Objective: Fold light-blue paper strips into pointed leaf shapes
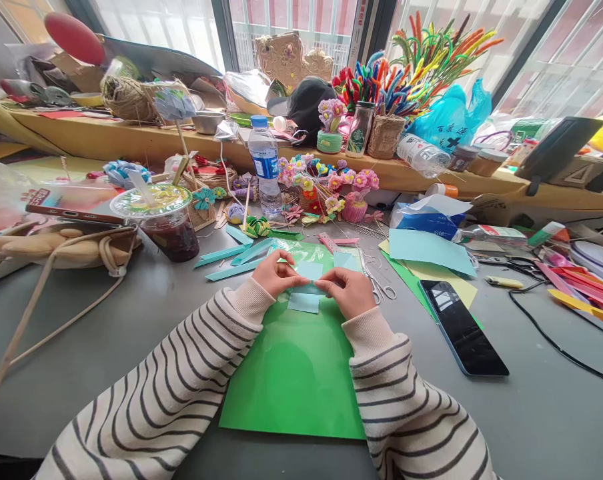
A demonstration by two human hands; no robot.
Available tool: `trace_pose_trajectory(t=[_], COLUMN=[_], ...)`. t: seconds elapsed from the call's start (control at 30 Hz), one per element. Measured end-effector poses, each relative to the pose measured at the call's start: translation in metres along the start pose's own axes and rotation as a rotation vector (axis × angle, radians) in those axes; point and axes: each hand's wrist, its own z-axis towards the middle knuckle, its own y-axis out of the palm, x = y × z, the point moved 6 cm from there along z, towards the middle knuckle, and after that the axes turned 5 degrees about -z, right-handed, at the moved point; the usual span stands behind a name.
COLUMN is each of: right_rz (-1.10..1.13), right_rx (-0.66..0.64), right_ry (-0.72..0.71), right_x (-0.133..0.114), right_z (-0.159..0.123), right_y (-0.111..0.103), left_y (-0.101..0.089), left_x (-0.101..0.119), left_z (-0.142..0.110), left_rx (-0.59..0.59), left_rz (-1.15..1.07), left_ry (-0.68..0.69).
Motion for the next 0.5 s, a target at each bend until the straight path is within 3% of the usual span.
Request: trace_pose_trajectory(t=[0.37, 0.5], right_rz=[-0.018, -0.017], right_rx=[0.028, 0.025], right_ry=[0.004, 0.014], right_x=[0.0057, 0.0084], right_z=[0.0021, 0.002], right_y=[-0.0045, -0.0025], left_y=[-0.0026, 0.0029], left_x=[-0.0031, -0.0069], left_z=[0.0036, 0.0027], left_rx=[0.006, -0.056], left_rz=[-0.118, -0.128], left_ry=[0.002, -0.055])
